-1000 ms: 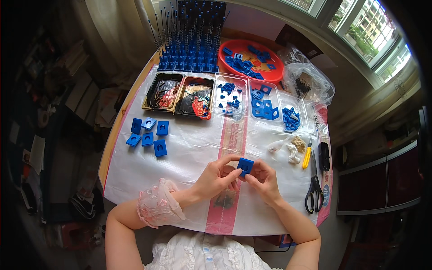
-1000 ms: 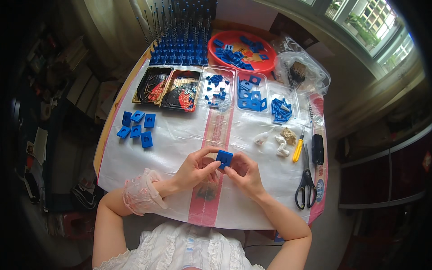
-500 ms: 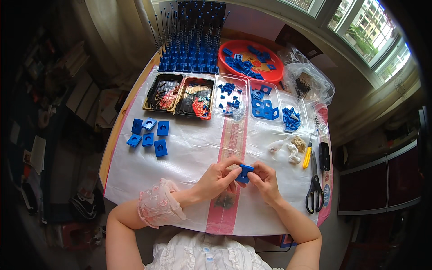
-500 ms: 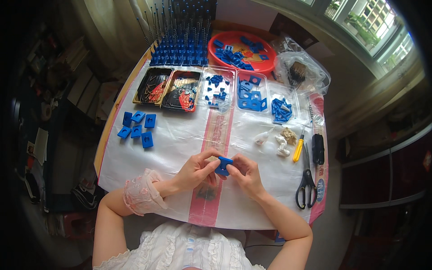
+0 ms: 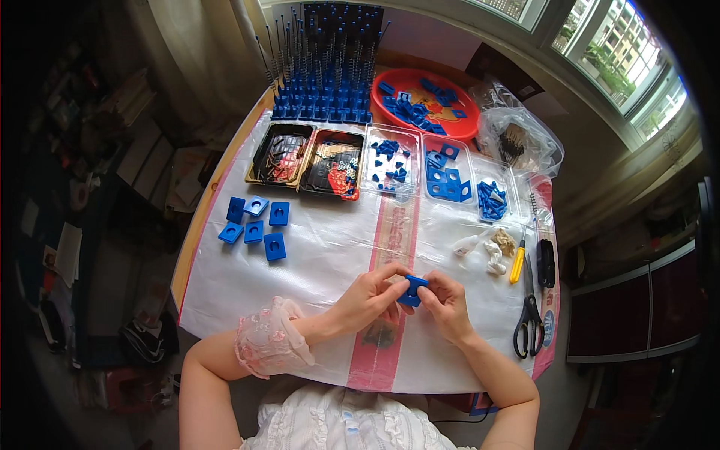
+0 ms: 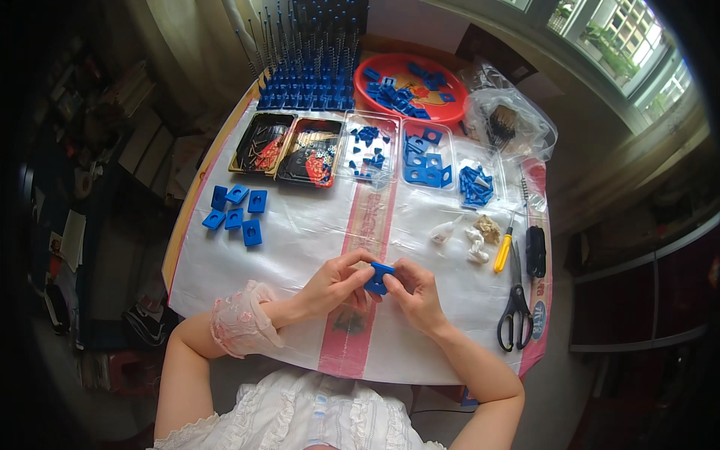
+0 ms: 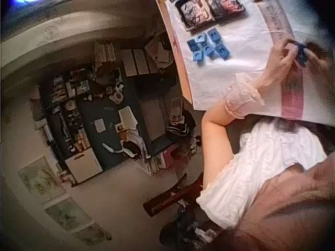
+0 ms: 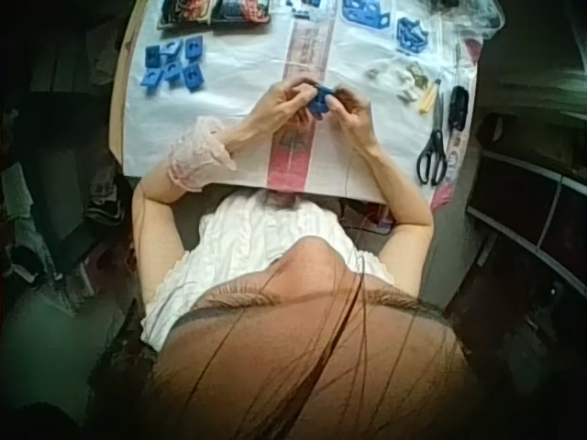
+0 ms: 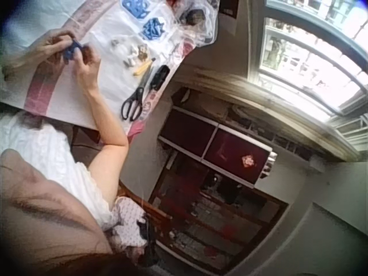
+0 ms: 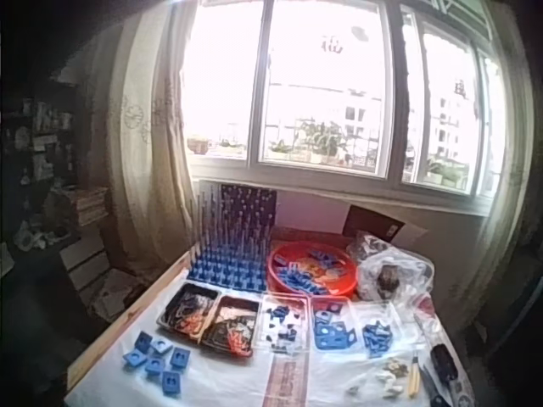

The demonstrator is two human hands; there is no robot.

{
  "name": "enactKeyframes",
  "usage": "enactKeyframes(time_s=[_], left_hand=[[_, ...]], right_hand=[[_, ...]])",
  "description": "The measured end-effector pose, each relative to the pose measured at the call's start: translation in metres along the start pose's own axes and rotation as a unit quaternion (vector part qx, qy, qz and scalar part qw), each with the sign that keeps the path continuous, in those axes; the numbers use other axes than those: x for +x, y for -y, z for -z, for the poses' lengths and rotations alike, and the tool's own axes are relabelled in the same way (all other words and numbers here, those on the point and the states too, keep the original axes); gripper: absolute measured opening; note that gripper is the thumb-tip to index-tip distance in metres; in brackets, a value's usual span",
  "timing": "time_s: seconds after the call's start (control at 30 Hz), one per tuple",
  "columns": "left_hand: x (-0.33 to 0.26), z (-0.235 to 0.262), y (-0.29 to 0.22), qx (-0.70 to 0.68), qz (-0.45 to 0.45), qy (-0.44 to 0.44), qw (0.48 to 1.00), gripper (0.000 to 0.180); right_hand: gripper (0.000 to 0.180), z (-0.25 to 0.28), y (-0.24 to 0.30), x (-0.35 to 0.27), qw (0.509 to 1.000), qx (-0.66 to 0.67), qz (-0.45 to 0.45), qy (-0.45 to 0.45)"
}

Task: The recorder is assembling small blue plastic components by applying glue from a bottle and joining the parts together at a workspace table.

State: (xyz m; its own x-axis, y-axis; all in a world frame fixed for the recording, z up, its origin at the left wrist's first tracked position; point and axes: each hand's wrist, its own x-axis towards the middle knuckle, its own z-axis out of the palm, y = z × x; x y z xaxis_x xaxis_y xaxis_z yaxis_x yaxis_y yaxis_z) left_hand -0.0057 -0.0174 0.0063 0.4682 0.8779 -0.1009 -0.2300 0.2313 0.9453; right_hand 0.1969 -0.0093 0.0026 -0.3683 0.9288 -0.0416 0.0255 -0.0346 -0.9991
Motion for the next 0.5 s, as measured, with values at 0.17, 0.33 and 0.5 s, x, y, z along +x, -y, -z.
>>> enactKeyframes(time_s=[0.17, 0.33, 0.5], left_hand=[[-0.0009, 0.0005, 0.0011, 0.001, 0.005, -0.001, 1.000, 0.023], [0.0001, 0.0003, 0.0009, 0.004, 0.007, -0.002, 1.000, 0.024], [-0.0013, -0.0015, -0.0020, 0.020, 0.006, 0.008, 1.000, 0.026]], right_hand=[[0.011, 0.0013, -0.0009, -0.0001, 1.000, -0.002, 0.009, 0.005], [0.012, 0.0023, -0.0013, -0.0004, 1.000, -0.005, 0.008, 0.004], [0.012, 0.0016, 0.0015, -0.0006, 1.000, 0.002, 0.006, 0.010]])
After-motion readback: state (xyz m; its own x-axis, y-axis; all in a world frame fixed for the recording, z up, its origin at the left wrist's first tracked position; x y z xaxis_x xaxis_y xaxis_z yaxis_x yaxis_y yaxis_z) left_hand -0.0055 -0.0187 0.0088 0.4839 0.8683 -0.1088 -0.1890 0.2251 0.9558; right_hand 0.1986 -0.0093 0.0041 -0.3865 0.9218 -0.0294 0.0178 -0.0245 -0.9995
